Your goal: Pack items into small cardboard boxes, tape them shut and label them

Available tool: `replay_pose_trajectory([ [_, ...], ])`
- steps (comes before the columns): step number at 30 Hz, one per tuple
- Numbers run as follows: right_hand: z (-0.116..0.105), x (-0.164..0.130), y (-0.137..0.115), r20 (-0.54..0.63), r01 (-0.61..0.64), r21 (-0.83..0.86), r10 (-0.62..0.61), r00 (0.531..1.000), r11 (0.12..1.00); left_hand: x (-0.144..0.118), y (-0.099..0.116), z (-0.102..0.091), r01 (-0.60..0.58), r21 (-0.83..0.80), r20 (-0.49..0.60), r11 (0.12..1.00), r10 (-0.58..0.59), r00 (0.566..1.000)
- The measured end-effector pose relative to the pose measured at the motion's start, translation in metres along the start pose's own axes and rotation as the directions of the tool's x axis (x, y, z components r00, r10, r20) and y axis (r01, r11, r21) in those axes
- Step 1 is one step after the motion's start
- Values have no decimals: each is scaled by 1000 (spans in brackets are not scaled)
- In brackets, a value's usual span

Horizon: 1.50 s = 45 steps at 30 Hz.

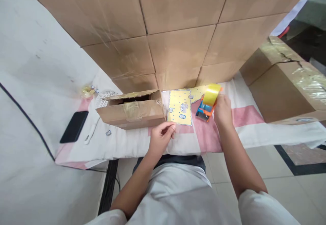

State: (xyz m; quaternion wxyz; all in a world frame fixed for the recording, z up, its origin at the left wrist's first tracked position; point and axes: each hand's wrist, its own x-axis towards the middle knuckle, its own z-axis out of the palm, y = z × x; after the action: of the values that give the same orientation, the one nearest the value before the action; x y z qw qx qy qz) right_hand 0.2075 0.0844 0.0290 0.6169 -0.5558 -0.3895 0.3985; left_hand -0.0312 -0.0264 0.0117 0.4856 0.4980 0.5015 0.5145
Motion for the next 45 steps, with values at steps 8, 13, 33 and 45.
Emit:
replay_pose_trajectory([
  [8, -21, -50, -47, 19, 407, -554, -477, 878, 726, -6, 28, -15, -140, 58, -90, 988, 145, 985],
  [13, 36, -100, -85, 779, 581, -246, -199, 595, 776, -19, 45, -16, -289, 208, -21, 935, 299, 954],
  [33, 142, -51, -155, 986, 759, -143, 27, 164, 635, 15, 36, -140, -152, 987, 114, 49, 452, 885],
  [45, 217, -32, -90, 898, 758, -423, 116, 424, 496, 14, 35, -140, -143, 981, 64, 134, 470, 881],
])
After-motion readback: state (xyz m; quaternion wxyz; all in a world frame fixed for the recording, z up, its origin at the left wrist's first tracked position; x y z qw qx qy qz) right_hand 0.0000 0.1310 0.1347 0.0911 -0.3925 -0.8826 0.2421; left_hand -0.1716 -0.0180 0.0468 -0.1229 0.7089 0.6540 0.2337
